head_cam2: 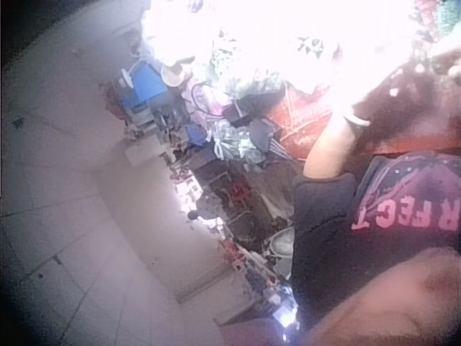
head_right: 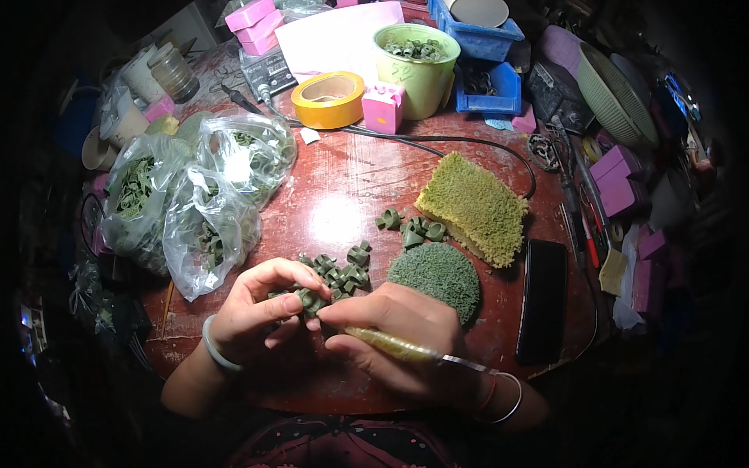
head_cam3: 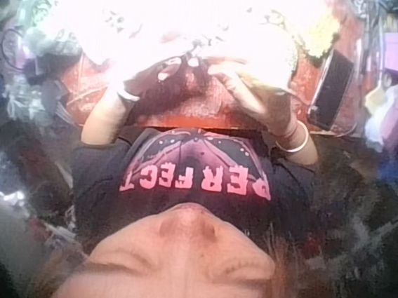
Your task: Assembling small green decorative items using a tool and glue at a crafting table.
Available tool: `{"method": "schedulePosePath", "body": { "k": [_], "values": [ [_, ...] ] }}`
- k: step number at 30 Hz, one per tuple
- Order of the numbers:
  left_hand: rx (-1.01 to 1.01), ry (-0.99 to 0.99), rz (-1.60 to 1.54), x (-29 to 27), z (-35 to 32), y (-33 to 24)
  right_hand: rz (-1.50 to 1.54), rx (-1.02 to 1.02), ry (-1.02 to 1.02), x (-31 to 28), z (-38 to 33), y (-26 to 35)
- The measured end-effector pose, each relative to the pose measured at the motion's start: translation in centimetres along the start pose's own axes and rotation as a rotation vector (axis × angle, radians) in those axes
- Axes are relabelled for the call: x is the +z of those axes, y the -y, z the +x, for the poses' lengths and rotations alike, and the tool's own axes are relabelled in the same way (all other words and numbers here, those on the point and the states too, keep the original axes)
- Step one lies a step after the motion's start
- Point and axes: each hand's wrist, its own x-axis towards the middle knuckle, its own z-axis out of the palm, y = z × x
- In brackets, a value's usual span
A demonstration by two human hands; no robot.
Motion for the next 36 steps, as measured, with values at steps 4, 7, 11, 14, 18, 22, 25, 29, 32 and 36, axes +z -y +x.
{"method": "schedulePosePath", "body": {
  "k": [4,7,11,14,18,22,25,29,32,36],
  "values": [
    [0.047,0.012,0.013,0.2,-0.1,0.0,-0.169,-0.145,-0.021,0.7,0.1,-0.2],
    [0.115,-0.036,-0.005,0.4,-0.1,0.2,-0.282,-0.202,-0.110,0.7,0.0,-0.3],
    [0.134,-0.099,0.059,0.6,0.0,0.4,-0.261,-0.236,-0.009,0.9,-0.1,-0.4],
    [0.108,-0.165,0.057,0.9,-0.1,0.1,-0.309,-0.274,-0.018,1.0,0.0,-0.5],
    [0.098,-0.174,0.033,0.9,-0.1,0.0,-0.375,-0.258,-0.077,0.8,0.1,-0.2],
    [0.116,-0.157,0.029,0.6,0.0,0.2,-0.352,-0.314,0.020,0.9,-0.1,-0.6],
    [0.114,-0.158,0.010,0.6,0.0,0.2,-0.409,-0.283,-0.050,1.0,-0.2,-0.6],
    [0.095,-0.147,-0.079,0.7,0.1,0.2,-0.296,-0.198,-0.123,0.5,-0.3,0.1],
    [0.020,0.038,-0.011,-0.6,0.1,0.6,-0.197,-0.125,-0.103,0.1,-0.2,0.6],
    [-0.078,0.005,0.219,0.7,-0.4,-0.4,-0.081,-0.062,-0.011,-0.3,0.0,0.4]
  ]
}}
